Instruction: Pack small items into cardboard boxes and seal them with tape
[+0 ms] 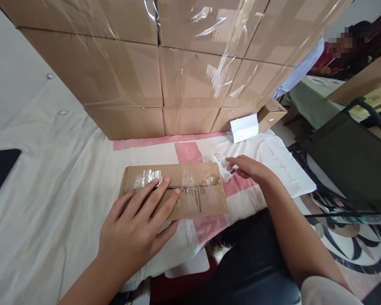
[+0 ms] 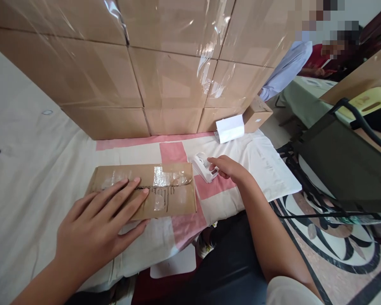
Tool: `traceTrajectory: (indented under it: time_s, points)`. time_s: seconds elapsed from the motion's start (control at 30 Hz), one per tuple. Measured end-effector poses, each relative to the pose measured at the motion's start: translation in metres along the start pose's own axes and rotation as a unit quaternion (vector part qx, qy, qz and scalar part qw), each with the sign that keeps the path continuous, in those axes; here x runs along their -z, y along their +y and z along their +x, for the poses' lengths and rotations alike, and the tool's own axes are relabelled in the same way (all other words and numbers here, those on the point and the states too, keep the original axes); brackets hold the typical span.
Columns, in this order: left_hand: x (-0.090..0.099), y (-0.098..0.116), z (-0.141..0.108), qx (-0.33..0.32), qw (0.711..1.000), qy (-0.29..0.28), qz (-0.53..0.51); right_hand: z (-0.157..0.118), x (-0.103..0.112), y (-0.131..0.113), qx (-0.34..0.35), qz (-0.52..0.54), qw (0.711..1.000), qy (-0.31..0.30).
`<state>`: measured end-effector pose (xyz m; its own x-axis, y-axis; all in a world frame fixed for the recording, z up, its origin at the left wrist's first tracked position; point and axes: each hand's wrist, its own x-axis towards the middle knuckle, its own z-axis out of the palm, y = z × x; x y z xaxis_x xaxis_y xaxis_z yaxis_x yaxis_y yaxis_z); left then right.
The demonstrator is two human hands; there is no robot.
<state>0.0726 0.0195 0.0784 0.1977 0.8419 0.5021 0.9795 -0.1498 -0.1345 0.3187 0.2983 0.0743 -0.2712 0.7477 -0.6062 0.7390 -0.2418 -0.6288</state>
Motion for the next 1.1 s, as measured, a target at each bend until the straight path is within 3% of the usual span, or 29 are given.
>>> traceTrajectory:
  time_s: [0.13,0.37,0.6,0.9,1.1]
  points:
    - [0.000,0.001,-0.001,0.003,1.000,0.015,0.002,0.003,0.000,0.004,0.017,0.025,1.000,0.003]
    - [-0.001,0.002,-0.005,-0.002,1.000,0.026,0.008,-0.002,-0.012,0.004,0.070,0.020,0.990,0.117]
    - [-0.001,0.010,-0.012,0.058,0.998,-0.003,-0.019,-0.001,-0.023,0.012,0.135,0.041,0.972,0.188]
    - [0.000,0.011,-0.014,0.062,0.998,-0.005,-0.008,-0.003,-0.014,0.023,0.134,0.134,0.976,0.109]
    - [-0.001,0.013,-0.016,0.082,0.996,-0.016,-0.022,-0.010,-0.018,0.023,0.156,0.105,0.973,0.136]
